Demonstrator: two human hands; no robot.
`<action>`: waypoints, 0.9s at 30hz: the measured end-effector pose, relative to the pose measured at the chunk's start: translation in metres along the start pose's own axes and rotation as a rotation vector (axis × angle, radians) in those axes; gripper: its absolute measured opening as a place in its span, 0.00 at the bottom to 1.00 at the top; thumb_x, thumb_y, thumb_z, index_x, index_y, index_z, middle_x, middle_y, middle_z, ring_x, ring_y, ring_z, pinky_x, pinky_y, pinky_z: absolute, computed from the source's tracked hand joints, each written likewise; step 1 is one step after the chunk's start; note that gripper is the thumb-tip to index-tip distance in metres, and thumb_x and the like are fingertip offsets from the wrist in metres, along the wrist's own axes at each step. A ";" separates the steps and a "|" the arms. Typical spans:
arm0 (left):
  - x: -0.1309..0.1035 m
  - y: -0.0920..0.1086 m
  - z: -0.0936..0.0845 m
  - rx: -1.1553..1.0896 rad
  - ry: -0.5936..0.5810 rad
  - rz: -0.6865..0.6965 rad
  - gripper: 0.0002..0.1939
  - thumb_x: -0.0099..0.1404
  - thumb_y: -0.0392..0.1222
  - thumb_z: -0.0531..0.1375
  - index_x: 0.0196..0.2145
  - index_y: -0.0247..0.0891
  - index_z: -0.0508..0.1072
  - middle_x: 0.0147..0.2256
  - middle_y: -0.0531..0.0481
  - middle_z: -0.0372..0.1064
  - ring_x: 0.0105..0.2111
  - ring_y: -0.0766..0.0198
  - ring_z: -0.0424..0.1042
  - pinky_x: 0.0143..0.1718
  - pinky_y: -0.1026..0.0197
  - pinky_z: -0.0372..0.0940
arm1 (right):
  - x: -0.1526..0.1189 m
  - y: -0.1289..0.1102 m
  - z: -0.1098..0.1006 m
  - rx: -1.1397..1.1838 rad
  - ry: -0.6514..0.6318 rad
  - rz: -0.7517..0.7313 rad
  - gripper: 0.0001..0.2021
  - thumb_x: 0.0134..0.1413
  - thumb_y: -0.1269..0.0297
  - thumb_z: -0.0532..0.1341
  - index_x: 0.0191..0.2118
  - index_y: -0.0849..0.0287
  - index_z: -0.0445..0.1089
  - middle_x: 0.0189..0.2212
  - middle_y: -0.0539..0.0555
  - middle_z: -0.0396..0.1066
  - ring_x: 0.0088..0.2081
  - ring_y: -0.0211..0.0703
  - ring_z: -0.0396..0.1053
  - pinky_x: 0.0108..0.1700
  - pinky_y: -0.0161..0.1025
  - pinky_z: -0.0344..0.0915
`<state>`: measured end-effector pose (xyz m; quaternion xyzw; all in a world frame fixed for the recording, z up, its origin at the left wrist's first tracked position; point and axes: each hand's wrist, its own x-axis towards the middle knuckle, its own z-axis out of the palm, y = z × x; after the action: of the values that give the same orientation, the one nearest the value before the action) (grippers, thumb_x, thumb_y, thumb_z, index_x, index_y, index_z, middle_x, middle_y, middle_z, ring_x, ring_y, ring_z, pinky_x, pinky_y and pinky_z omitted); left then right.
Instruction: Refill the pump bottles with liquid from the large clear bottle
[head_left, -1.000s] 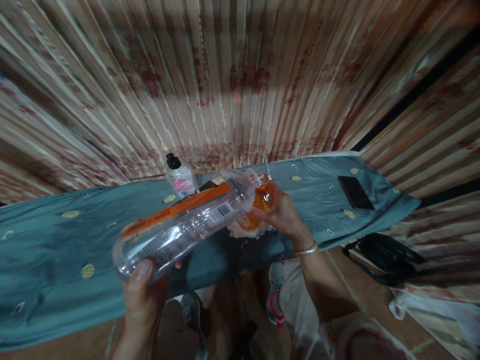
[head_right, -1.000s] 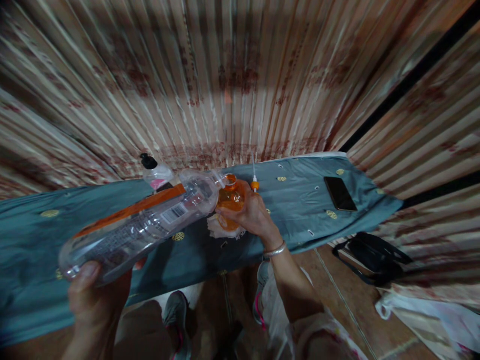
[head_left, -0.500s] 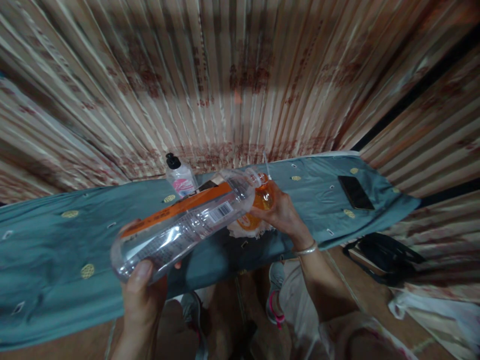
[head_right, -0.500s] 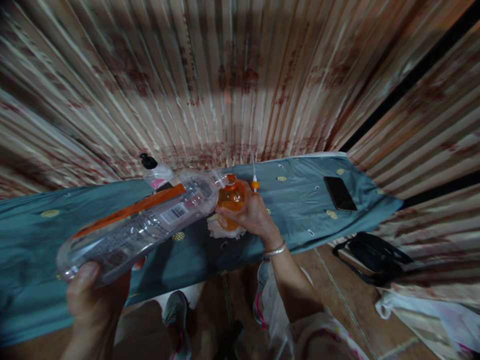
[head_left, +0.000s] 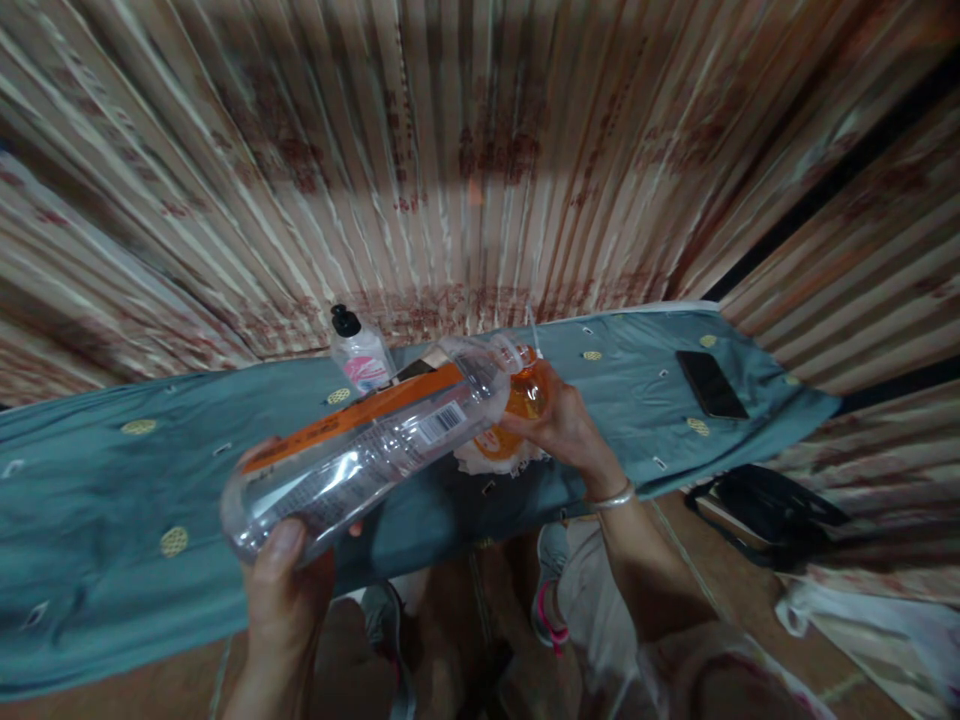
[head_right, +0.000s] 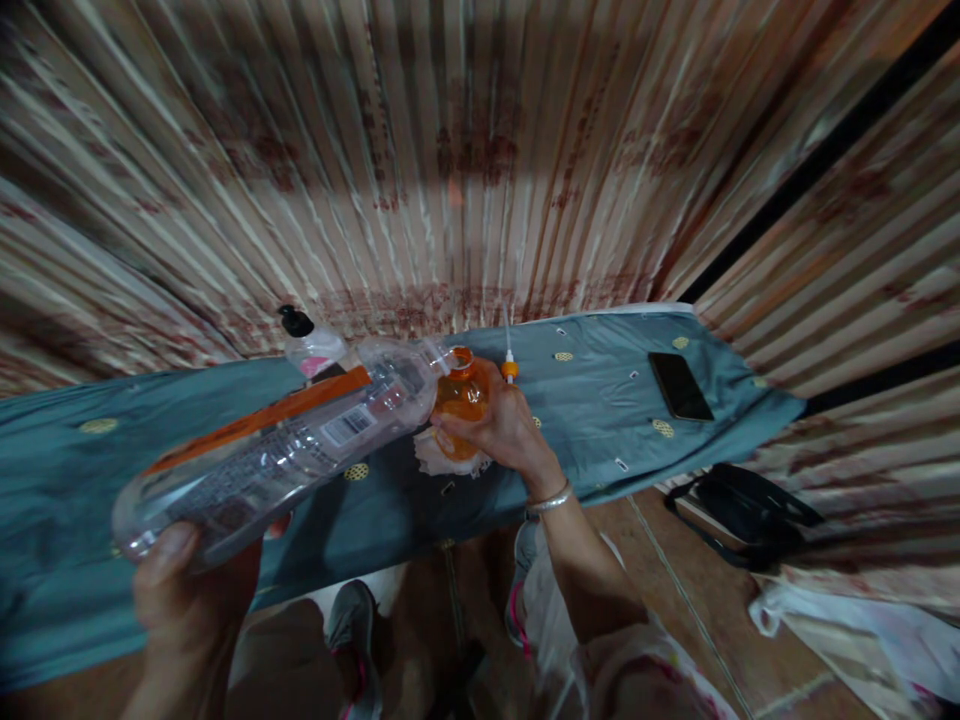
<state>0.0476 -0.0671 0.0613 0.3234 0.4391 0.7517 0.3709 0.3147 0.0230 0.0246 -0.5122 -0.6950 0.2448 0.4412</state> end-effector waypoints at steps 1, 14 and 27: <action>0.000 0.000 0.000 -0.002 0.003 -0.001 0.39 0.38 0.54 0.78 0.50 0.50 0.78 0.43 0.49 0.78 0.25 0.60 0.71 0.13 0.64 0.68 | 0.000 0.000 0.000 0.004 0.000 -0.001 0.32 0.47 0.47 0.76 0.53 0.57 0.69 0.47 0.61 0.82 0.48 0.59 0.82 0.49 0.50 0.78; 0.001 0.002 0.002 0.015 0.003 0.008 0.37 0.39 0.55 0.79 0.48 0.50 0.78 0.40 0.50 0.78 0.24 0.61 0.70 0.13 0.64 0.68 | 0.000 0.002 0.000 0.025 0.003 0.003 0.34 0.46 0.47 0.77 0.56 0.56 0.68 0.47 0.60 0.83 0.48 0.58 0.82 0.50 0.49 0.79; -0.001 0.003 0.001 0.024 0.010 -0.001 0.38 0.38 0.55 0.79 0.49 0.51 0.79 0.41 0.50 0.78 0.24 0.62 0.70 0.13 0.64 0.68 | 0.000 0.001 0.000 0.020 -0.003 0.003 0.35 0.47 0.48 0.77 0.57 0.56 0.69 0.47 0.60 0.82 0.48 0.58 0.82 0.50 0.50 0.78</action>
<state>0.0481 -0.0680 0.0641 0.3236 0.4500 0.7480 0.3652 0.3150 0.0233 0.0240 -0.5084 -0.6924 0.2532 0.4451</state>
